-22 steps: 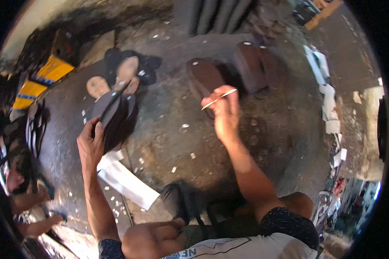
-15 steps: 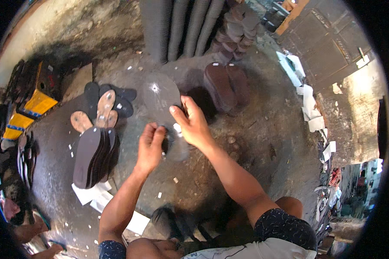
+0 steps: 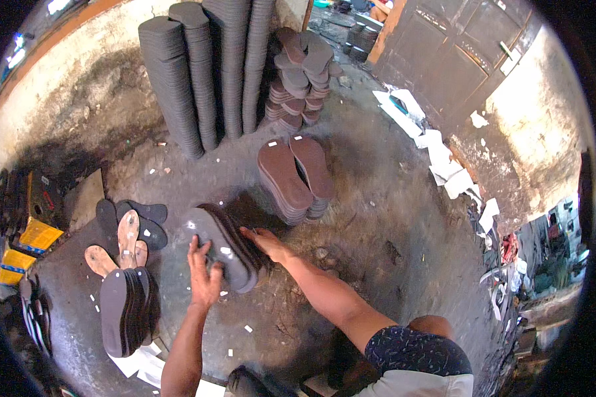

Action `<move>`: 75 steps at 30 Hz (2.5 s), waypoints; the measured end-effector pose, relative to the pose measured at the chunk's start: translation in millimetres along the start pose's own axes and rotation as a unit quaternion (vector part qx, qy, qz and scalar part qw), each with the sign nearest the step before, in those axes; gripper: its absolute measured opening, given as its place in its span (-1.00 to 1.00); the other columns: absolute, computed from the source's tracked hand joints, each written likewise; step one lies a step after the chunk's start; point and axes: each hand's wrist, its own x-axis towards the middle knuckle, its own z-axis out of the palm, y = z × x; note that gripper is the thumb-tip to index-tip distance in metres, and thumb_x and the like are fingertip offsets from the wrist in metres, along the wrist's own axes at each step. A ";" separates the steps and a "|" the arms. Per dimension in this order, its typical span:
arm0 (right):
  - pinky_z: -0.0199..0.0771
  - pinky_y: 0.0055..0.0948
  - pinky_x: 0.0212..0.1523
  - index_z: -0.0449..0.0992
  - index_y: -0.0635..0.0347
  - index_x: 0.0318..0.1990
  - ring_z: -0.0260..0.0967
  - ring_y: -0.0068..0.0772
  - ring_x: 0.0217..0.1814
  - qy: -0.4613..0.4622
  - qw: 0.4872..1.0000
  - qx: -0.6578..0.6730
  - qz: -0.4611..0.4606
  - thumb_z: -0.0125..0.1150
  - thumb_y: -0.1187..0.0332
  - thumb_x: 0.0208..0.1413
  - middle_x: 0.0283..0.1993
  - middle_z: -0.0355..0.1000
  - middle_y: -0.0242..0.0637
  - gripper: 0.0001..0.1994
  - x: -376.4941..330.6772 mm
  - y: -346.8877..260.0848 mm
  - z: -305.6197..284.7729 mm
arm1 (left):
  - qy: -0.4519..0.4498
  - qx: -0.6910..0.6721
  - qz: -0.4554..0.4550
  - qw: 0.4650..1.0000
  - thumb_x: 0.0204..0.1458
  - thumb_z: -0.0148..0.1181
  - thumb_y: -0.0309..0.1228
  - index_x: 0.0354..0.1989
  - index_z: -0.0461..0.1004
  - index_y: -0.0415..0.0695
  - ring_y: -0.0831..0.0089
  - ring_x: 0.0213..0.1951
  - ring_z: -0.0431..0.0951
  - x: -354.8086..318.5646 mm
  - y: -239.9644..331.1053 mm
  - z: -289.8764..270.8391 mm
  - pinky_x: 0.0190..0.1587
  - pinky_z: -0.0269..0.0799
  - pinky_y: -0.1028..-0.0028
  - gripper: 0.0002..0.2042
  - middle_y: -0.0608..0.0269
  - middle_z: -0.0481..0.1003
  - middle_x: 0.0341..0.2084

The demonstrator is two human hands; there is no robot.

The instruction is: The person sits on the floor and uses a small tool to mark or punch holes in dark shoe soles, then stacks them. They later handle brown soles and apply small white stickers from a sheet onto them.

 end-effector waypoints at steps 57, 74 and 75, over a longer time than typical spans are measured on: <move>0.50 -0.33 0.09 0.61 0.22 0.06 0.52 -0.42 0.08 0.053 0.991 0.010 -0.124 0.12 -0.05 0.44 0.09 0.60 -0.25 -0.54 -121.2 -49.0 -28.9 | -0.071 0.301 -0.027 0.950 -0.02 0.51 0.10 0.51 0.25 -0.02 -0.24 0.42 0.26 -125.1 95.4 -91.6 0.40 0.27 -0.08 -0.06 -0.23 0.07 0.52; 0.64 -0.36 -0.10 0.34 0.18 0.11 0.64 -0.37 -0.06 0.035 0.974 0.087 -0.208 0.08 0.36 0.49 -0.05 0.56 -0.19 -0.82 -116.0 -57.9 90.9 | -0.040 0.213 -0.101 0.971 -0.05 0.60 -0.25 0.55 0.11 -0.20 -0.14 0.23 0.50 -169.3 84.1 -88.8 0.27 0.37 0.02 0.01 -0.23 0.47 0.22; 0.64 -0.36 -0.10 0.33 0.18 0.11 0.64 -0.37 -0.06 0.027 0.973 0.094 -0.209 0.09 0.36 0.48 -0.06 0.56 -0.19 -0.81 -114.7 -58.1 90.8 | -0.042 0.213 -0.105 0.971 -0.06 0.61 -0.25 0.56 0.09 -0.20 -0.13 0.23 0.50 -169.9 84.2 -89.0 0.27 0.37 0.02 0.02 -0.23 0.46 0.23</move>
